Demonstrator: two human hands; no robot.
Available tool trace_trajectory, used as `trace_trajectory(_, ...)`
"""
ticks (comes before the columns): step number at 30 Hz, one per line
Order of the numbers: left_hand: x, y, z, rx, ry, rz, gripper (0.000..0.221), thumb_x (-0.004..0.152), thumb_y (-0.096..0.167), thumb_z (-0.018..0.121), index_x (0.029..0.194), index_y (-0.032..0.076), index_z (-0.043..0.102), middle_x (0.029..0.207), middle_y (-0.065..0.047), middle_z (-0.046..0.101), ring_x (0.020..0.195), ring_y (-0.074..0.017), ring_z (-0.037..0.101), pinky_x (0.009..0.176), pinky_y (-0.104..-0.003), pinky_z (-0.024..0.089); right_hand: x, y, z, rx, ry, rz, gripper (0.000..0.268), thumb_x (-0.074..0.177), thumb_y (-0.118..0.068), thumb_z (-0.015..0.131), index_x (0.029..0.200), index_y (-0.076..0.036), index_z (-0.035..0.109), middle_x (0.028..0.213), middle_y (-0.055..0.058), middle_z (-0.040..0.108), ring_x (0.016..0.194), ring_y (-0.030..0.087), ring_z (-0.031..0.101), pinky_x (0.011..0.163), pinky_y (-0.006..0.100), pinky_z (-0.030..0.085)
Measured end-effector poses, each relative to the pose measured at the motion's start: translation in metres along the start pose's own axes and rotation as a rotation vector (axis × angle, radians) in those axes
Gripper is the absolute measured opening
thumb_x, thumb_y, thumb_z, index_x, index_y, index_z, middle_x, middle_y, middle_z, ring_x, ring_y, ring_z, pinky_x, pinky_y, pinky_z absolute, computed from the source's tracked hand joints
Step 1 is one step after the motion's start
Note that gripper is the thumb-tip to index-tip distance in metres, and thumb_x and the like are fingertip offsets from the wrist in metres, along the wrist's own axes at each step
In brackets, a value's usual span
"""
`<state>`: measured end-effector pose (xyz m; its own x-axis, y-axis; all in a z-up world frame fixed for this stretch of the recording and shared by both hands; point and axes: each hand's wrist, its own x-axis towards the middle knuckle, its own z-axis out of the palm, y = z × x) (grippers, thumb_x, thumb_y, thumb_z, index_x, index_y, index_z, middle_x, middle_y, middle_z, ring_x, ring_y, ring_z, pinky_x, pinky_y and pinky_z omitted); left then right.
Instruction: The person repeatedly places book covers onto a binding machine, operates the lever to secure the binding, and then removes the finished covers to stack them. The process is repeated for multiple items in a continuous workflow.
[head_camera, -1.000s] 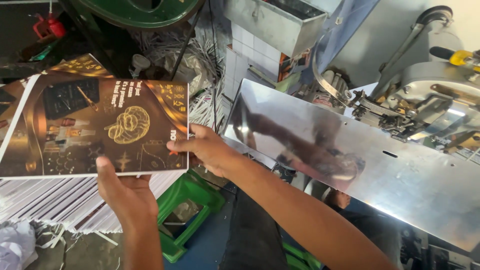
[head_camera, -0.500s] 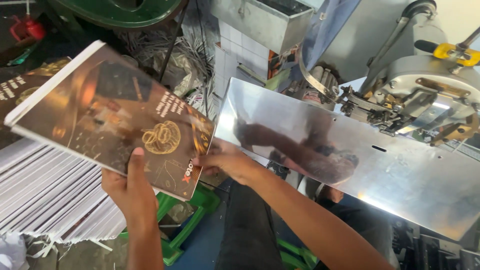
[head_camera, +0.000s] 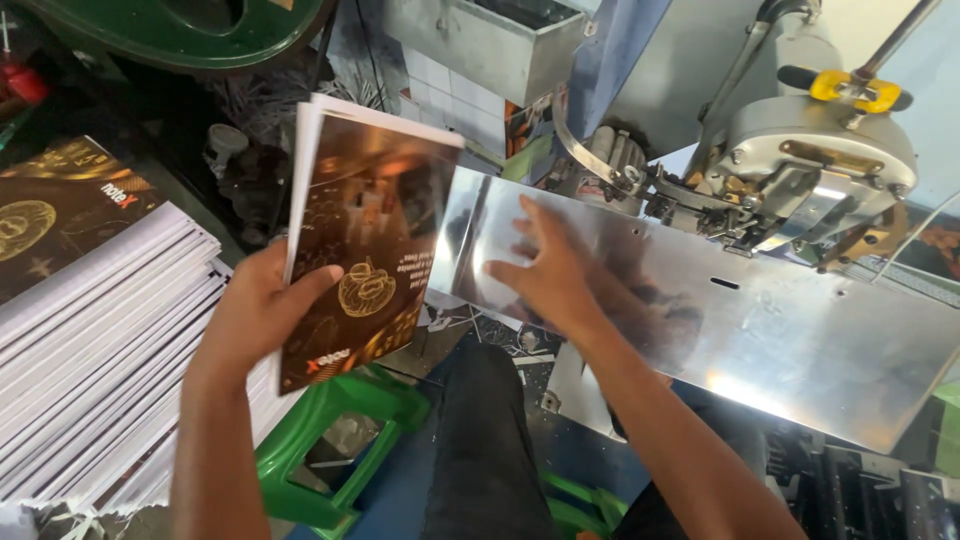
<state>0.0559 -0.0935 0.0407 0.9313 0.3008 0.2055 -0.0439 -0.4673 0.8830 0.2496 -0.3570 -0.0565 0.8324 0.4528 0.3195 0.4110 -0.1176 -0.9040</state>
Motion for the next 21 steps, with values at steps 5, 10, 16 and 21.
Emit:
trace_trajectory(5, 0.033, 0.011, -0.005, 0.045, -0.256, -0.092, 0.03, 0.089, 0.015, 0.07, 0.115, -0.002, 0.071, 0.096, -0.01, 0.078, 0.085, -0.012, 0.067, 0.078, -0.031, 0.055, -0.001, -0.025, -0.04, -0.11, -0.08, -0.084, 0.103, 0.073, -0.015, 0.088, 0.159, -0.007, 0.031, 0.157, 0.017, 0.04, 0.132, 0.031, 0.054, 0.105, 0.04, 0.049)
trace_trajectory(10, 0.058, 0.029, 0.0, 0.134, -0.428, -0.085, 0.033, 0.086, 0.018, 0.071, 0.113, -0.001, 0.071, 0.093, -0.008, 0.08, 0.082, -0.0127, 0.067, 0.077, -0.03, 0.055, 0.0, -0.025, -0.057, -0.197, -0.163, 0.037, 0.094, 0.074, -0.017, 0.086, 0.155, -0.009, 0.038, 0.15, 0.012, 0.048, 0.125, 0.028, 0.061, 0.101, 0.04, 0.052)
trace_trajectory(16, 0.094, 0.045, 0.008, 0.416, -0.553, -0.118, 0.034, 0.084, 0.022, 0.076, 0.109, -0.001, 0.073, 0.089, -0.012, 0.079, 0.08, -0.0169, 0.068, 0.074, -0.035, 0.054, -0.012, -0.025, -0.075, -0.42, -0.202, 0.111, 0.068, 0.071, -0.023, 0.089, 0.132, -0.006, 0.065, 0.121, 0.013, 0.069, 0.112, 0.023, 0.067, 0.097, 0.034, 0.052)
trace_trajectory(21, 0.129, 0.045, 0.025, 0.346, -0.756, 0.066, 0.039, 0.08, 0.021, 0.077, 0.113, 0.002, 0.072, 0.094, -0.007, 0.081, 0.084, -0.0152, 0.07, 0.078, -0.032, 0.055, -0.028, -0.046, -0.083, -0.221, -0.312, 0.362, 0.061, 0.069, -0.027, 0.088, 0.124, -0.008, 0.07, 0.096, 0.01, 0.08, 0.087, 0.02, 0.075, 0.083, 0.031, 0.056)
